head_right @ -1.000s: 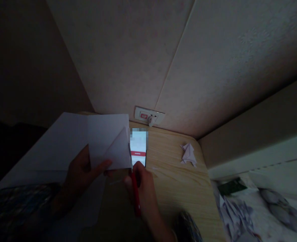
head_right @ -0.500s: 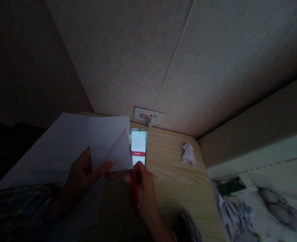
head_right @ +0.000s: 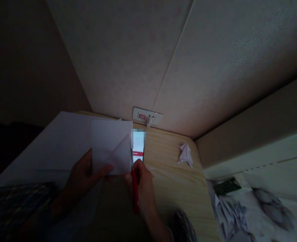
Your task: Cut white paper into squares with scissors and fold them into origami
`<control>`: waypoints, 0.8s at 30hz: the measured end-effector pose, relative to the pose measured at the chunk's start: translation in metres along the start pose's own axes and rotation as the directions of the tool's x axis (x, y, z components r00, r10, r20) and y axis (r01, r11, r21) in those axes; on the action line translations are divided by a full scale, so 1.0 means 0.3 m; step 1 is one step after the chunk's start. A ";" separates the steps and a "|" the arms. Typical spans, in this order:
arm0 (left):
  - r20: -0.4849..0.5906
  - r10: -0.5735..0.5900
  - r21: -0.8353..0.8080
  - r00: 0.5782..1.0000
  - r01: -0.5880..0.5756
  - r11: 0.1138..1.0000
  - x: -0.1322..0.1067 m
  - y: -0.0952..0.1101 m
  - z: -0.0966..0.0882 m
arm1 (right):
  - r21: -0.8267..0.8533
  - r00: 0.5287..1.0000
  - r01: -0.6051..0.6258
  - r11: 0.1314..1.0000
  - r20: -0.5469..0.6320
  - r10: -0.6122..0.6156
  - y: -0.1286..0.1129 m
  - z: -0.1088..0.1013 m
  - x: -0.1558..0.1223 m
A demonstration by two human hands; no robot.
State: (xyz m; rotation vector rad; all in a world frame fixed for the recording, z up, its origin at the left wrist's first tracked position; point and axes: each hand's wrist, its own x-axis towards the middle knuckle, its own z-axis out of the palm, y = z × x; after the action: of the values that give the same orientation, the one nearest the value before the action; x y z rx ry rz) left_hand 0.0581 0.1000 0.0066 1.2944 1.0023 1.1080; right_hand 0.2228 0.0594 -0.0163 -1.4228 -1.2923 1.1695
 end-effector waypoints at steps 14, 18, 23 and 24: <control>-0.027 -0.035 -0.005 0.999 0.035 0.999 0.002 0.014 0.006 | -0.026 0.998 -0.061 0.998 -0.015 0.060 -0.021 0.003 0.001; 0.006 -0.030 -0.014 1.000 0.030 0.999 -0.004 0.001 0.005 | -0.021 0.999 -0.035 0.999 -0.019 0.034 -0.015 0.000 0.001; 0.049 -0.062 -0.018 0.997 0.063 0.998 -0.011 -0.011 0.009 | -0.012 0.999 0.008 1.000 -0.036 -0.008 -0.014 -0.005 0.003; 0.054 -0.070 -0.013 0.996 0.071 0.997 -0.011 -0.011 0.009 | -0.005 0.999 0.009 1.000 -0.031 -0.009 -0.015 -0.005 0.002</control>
State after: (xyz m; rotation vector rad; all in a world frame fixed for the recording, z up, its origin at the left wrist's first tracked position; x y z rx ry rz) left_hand 0.0603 0.0962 0.0034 1.2608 0.9909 1.0205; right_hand 0.2234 0.0604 -0.0117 -1.4315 -1.2795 1.1351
